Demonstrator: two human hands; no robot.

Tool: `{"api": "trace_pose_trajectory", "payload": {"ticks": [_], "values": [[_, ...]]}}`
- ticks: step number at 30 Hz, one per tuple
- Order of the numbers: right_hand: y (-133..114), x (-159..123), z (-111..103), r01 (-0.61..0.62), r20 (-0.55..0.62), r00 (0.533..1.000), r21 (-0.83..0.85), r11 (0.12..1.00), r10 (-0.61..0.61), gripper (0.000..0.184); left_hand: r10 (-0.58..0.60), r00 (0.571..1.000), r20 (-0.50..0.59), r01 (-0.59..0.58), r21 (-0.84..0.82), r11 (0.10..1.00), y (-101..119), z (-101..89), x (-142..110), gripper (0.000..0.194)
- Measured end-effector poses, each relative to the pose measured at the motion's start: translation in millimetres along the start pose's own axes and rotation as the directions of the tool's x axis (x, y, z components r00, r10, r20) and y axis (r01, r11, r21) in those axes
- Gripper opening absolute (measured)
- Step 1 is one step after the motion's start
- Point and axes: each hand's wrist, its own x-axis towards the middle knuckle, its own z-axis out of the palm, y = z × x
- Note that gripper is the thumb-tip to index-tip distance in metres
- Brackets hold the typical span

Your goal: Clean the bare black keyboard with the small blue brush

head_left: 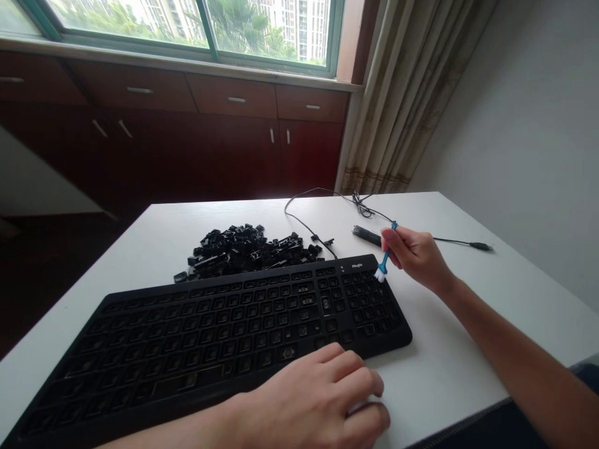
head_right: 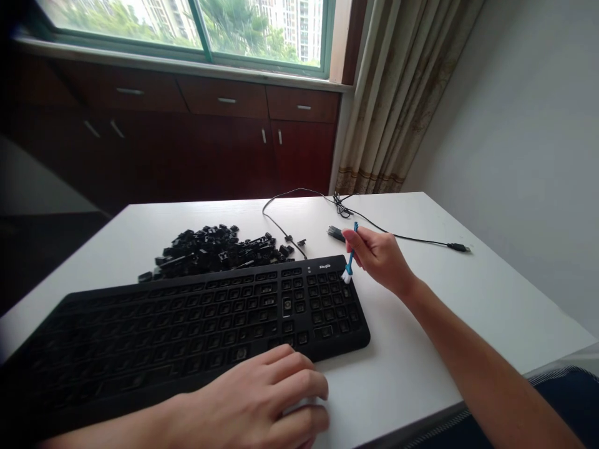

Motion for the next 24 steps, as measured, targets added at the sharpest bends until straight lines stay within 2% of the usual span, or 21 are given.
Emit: {"api": "trace_pose_trajectory", "payload": {"ticks": [2,4,7,10,13,15,18,19,21,24], "values": [[-2.7,-2.3,-1.8,0.129,-0.065,0.988,-0.119,0.984,-0.138,0.035,0.004,1.000,0.004,-0.004,-0.005,1.000,0.1,-0.1,0.3,0.017],[-5.4,-5.0,-3.5,0.269,-0.118,0.946,-0.228,0.936,-0.301,0.026,-0.005,1.000,-0.007,0.005,-0.004,1.000,0.5,-0.5,0.9,0.016],[-5.7,-7.0,-4.5,0.404,-0.139,0.889,-0.210,0.890,-0.437,0.021,-0.023,0.999,-0.022,0.024,0.002,1.000,1.2,-1.6,1.3,0.015],[-1.4,-5.8,-5.4,0.479,-0.036,0.874,-0.111,0.871,-0.485,0.024,-0.012,1.000,-0.004,0.012,0.012,1.000,0.9,-2.8,0.6,0.014],[3.5,-4.4,-8.3,0.533,0.069,0.843,-0.232,0.814,-0.533,0.031,-0.009,1.000,0.010,0.009,0.012,1.000,-0.1,-3.1,0.6,0.015],[5.1,-4.5,-9.9,0.531,0.029,0.835,-0.305,0.791,-0.549,0.035,-0.016,1.000,0.012,0.016,0.012,1.000,-1.0,-3.0,1.3,0.015],[4.7,-5.4,-9.6,0.469,-0.088,0.868,-0.174,0.866,-0.488,0.025,0.001,1.000,0.006,-0.001,0.014,1.000,-2.3,-2.9,2.3,0.014],[4.2,-5.5,-9.1,0.459,-0.081,0.880,-0.108,0.882,-0.468,0.023,0.007,1.000,0.006,-0.008,0.016,1.000,-2.7,-3.1,2.4,0.014],[3.3,-5.1,-8.6,0.472,0.006,0.882,-0.022,0.882,-0.472,0.022,0.009,1.000,0.011,-0.009,0.023,1.000,-2.9,-4.2,2.2,0.016],[2.2,-4.7,-9.8,0.535,0.101,0.843,-0.062,0.843,-0.528,0.029,-0.004,1.000,0.026,0.003,0.036,0.999,-2.4,-8.4,2.2,0.016]]}}
